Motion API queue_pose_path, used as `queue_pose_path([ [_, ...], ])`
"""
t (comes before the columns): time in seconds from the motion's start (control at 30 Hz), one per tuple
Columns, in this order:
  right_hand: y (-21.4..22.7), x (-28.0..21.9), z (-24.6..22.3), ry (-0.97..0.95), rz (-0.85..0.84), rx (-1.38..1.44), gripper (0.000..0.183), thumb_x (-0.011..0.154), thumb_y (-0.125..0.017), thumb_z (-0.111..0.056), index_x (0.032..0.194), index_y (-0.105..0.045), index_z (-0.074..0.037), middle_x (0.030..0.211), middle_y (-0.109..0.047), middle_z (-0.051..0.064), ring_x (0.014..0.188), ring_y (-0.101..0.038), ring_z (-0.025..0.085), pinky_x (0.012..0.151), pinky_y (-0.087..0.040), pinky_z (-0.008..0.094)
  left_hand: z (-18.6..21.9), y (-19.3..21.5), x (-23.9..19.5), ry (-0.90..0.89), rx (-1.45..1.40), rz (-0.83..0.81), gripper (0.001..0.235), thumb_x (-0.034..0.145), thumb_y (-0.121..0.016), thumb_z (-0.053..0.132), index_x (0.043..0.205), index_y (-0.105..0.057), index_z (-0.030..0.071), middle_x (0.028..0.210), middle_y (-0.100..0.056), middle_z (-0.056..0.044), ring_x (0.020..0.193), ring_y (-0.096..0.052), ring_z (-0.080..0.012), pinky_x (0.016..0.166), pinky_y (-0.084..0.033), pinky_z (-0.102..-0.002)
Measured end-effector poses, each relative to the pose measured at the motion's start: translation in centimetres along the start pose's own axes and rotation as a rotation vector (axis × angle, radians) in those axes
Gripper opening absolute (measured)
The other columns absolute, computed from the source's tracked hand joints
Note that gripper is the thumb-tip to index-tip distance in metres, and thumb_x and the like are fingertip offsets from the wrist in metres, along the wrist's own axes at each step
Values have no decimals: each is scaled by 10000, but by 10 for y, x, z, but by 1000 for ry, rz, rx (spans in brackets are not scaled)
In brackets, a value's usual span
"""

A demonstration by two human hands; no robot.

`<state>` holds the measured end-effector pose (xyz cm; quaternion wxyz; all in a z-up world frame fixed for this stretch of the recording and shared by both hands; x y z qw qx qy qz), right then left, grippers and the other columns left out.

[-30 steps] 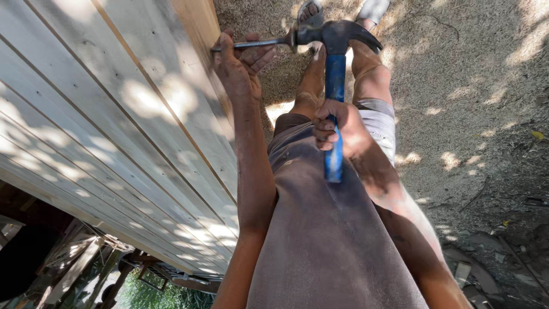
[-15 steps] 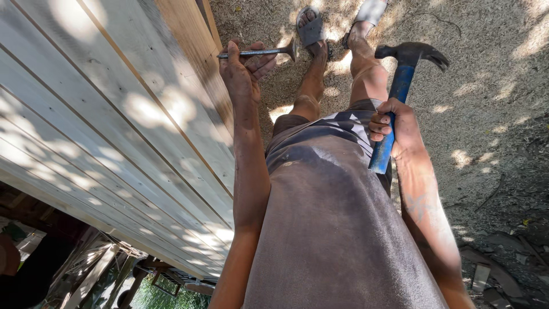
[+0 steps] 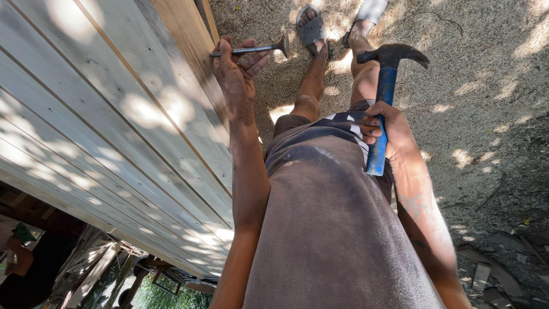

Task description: The person hammers nails into wooden planks using a hammer and a nail set. They repeatedly position nails and strike them to secure the planks together in an outdoor workshop.

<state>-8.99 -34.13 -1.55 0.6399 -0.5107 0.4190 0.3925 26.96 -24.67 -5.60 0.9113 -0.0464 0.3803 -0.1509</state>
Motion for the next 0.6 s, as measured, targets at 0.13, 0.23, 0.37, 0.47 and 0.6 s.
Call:
queue_pose_path([
  [0.13,13,-20,-41,175,-9,40,244,924,-574,-62,740,-434,-137,573,-467,-35,433,-466,52,384,-402,230,1,3,3,-2,-16,4,415,1081,-431,246,1383,-341,-23,945,-723,-293,710,-780,-367,603,-716,-401],
  [0.23,5,-44,-76,384,71,120,261,969,-586,-68,776,-429,-148,634,-470,-44,506,-466,56,457,-408,241,-6,2,3,37,-56,19,423,1090,-431,278,1395,-355,-5,952,-718,-268,723,-775,-348,621,-726,-427],
  [0.37,-67,-29,-58,579,160,217,325,957,-623,-166,726,-396,-188,599,-436,-60,515,-427,66,490,-406,282,-3,7,4,39,-53,22,401,1082,-447,276,1371,-363,11,946,-721,-263,710,-776,-366,593,-714,-427],
  [0.47,-125,14,18,-66,-80,-28,256,889,-613,-154,687,-456,-155,549,-394,-51,426,-374,82,398,-357,282,-3,6,6,34,-73,37,369,1092,-440,272,1325,-391,-10,961,-731,-280,728,-779,-379,596,-714,-423],
  [0.6,-101,7,13,-202,-253,-65,301,942,-597,-112,701,-426,-164,587,-398,-69,435,-384,59,390,-371,260,-8,-4,4,68,-107,55,320,1090,-432,269,1238,-405,-13,970,-734,-286,747,-779,-380,599,-711,-419],
])
Point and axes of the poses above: each hand's wrist, its own x-axis towards the middle knuckle, its own y-axis out of the back of the hand, z = x × y, the point moved 6 cm from there along x, towards the middle knuckle
